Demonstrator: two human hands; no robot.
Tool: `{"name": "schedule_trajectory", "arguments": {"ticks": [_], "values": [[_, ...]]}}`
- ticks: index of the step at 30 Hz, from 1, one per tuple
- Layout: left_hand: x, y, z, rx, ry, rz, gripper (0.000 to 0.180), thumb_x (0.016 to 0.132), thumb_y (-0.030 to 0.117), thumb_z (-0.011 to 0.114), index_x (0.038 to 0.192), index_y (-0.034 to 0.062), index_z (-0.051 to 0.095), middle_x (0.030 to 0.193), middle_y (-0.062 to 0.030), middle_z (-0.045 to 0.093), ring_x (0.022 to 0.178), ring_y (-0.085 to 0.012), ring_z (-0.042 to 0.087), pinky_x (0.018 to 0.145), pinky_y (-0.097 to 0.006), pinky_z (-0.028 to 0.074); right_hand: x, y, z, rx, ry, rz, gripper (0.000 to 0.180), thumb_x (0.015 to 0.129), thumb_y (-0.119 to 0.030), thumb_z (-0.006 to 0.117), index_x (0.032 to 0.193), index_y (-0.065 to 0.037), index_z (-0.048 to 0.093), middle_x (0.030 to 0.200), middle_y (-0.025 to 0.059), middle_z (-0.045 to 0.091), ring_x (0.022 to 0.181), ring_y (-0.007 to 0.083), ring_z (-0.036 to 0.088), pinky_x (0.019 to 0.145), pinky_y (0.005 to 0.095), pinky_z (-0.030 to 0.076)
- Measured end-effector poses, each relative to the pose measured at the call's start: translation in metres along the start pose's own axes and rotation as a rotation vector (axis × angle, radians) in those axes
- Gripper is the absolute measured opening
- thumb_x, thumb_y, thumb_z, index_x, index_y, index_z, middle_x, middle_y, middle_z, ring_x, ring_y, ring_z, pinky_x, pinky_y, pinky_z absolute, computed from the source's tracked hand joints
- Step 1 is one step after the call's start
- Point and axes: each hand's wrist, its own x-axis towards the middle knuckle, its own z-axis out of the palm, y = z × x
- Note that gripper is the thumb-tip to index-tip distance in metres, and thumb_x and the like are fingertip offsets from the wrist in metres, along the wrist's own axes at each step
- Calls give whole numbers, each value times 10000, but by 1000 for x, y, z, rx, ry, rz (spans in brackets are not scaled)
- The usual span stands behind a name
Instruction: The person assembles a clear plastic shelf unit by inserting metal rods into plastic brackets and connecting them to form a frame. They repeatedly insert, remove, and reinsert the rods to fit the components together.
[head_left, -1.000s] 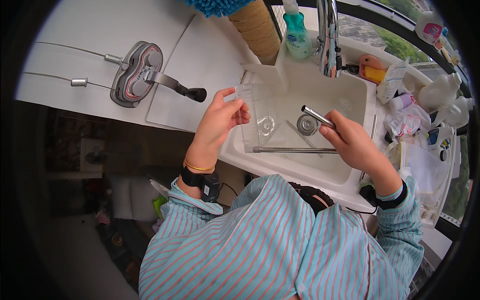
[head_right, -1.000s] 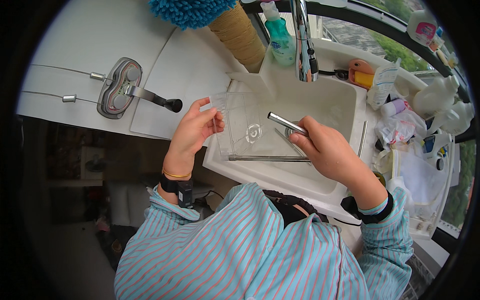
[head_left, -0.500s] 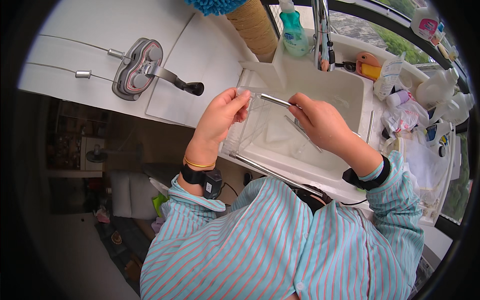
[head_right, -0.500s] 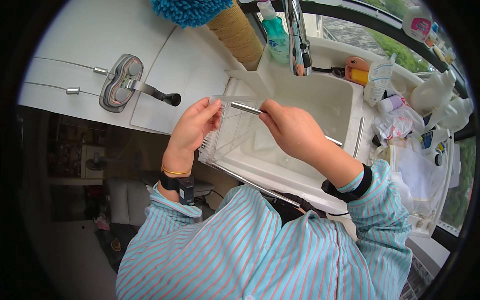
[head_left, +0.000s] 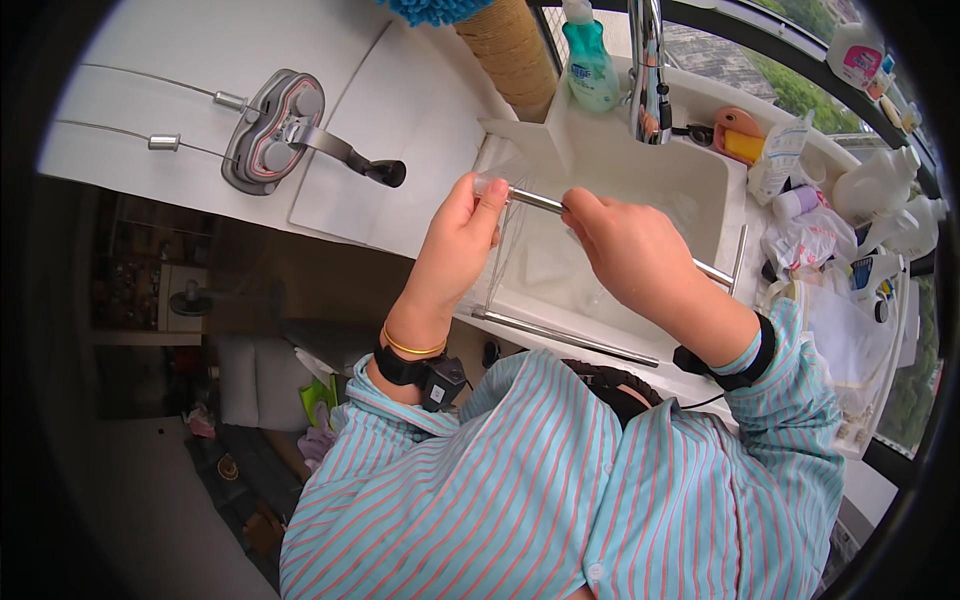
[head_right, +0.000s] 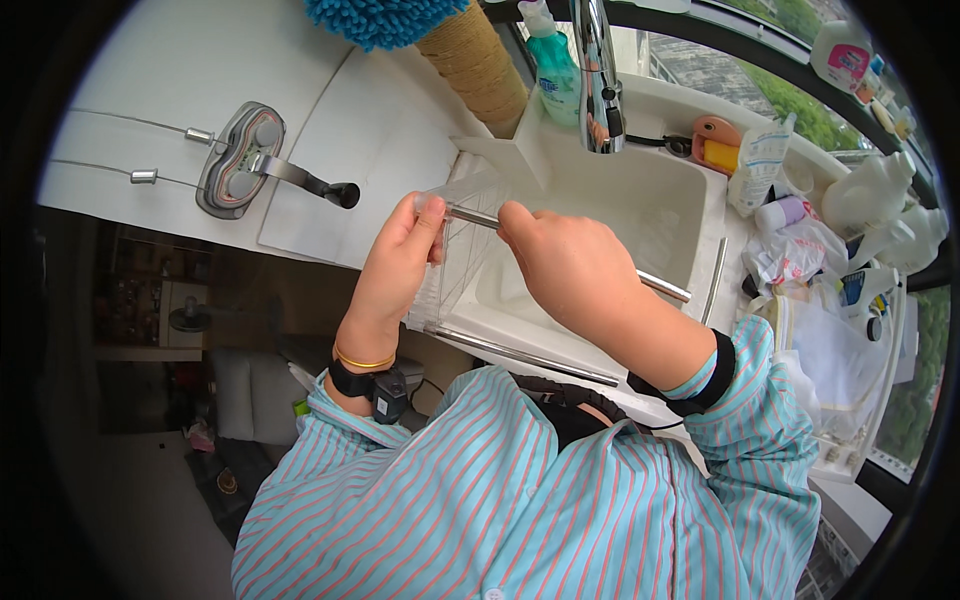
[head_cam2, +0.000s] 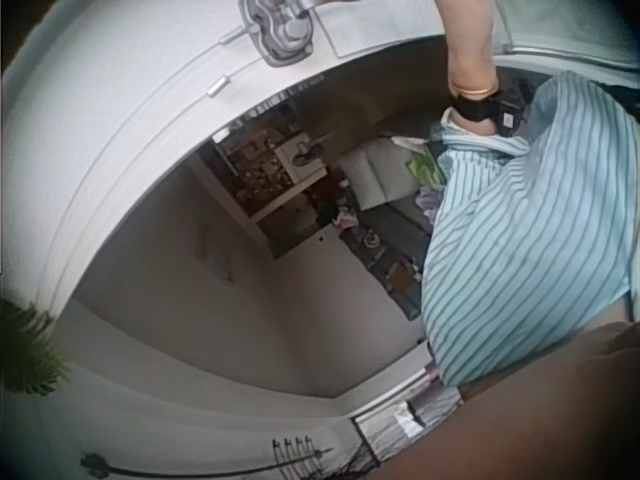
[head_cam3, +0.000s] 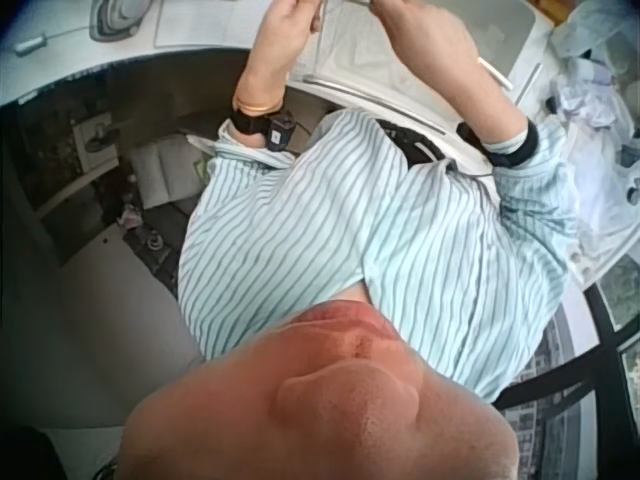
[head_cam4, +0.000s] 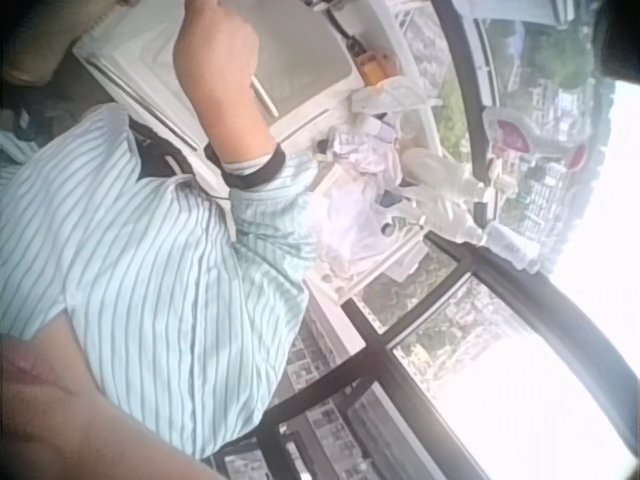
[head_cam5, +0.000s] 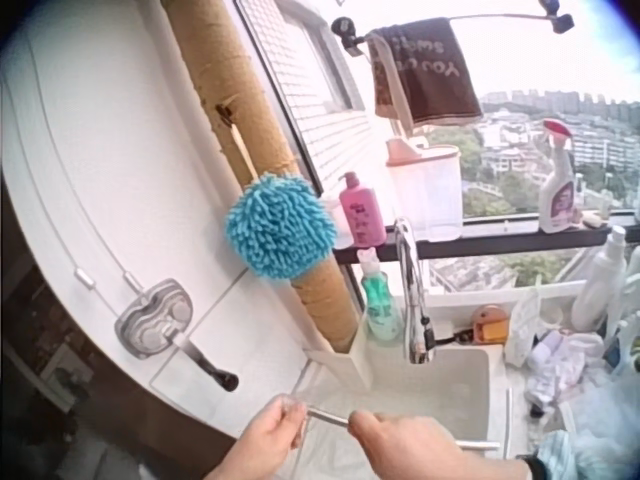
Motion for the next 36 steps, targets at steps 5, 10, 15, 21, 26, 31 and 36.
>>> {"name": "schedule_trajectory", "arguments": {"ticks": [5, 10, 15, 21, 26, 31, 36], "values": [[-10, 0, 8, 85, -68, 51, 264, 1119, 308, 495, 979, 86, 523, 770, 43, 454, 696, -59, 425, 641, -231, 385, 8, 13, -17, 293, -220, 56, 221, 1067, -252, 537, 1049, -41, 602, 761, 164, 639, 698, 370, 633, 629, 480, 470], [-17, 3, 12, 13, -106, 91, 203, 1089, 229, 564, 1014, 48, 507, 807, 32, 483, 698, -56, 419, 613, -246, 398, 10, 24, -19, 514, -250, 3, 236, 1074, -255, 547, 1102, -46, 653, 721, 120, 575, 622, 255, 533, 613, 400, 438], [-20, 19, 4, -204, -279, 89, 284, 1045, 124, 611, 1301, 25, 537, 991, -38, 633, 873, -103, 585, 762, -264, 495, 1, 30, -33, 507, -199, 6, 229, 1079, -219, 541, 1093, -22, 659, 689, 84, 512, 612, 176, 472, 589, 336, 402], [-32, 24, 9, -225, -234, 136, 424, 993, -10, 629, 1399, 0, 504, 1129, -119, 684, 1135, -206, 680, 913, -330, 576, -17, 39, -32, 561, -123, 45, 240, 1086, -192, 526, 1085, -3, 674, 664, 26, 473, 605, 116, 425, 575, 289, 370], [-32, 15, 13, -246, -192, 193, 367, 946, -36, 691, 1290, -7, 567, 1094, -100, 689, 1081, -192, 703, 893, -317, 587, -25, 43, -21, 586, -106, 89, 221, 1077, -171, 529, 1089, -9, 679, 653, 1, 458, 597, 97, 407, 567, 274, 351], [-34, 8, 6, -212, -200, 158, 313, 911, -34, 743, 1179, -1, 584, 1076, -74, 693, 1022, -143, 697, 888, -289, 566, -29, 43, -13, 531, -88, 77, 207, 1062, -151, 535, 1089, -10, 685, 656, -1, 474, 586, 95, 430, 556, 273, 354], [-31, 4, -2, -160, -241, 187, 318, 948, 72, 744, 1210, 13, 573, 1128, -71, 678, 1017, -119, 660, 879, -278, 541, -29, 41, -2, 526, -25, 75, 193, 1052, -136, 546, 1097, -12, 688, 654, 1, 475, 583, 93, 426, 542, 273, 349]]}}
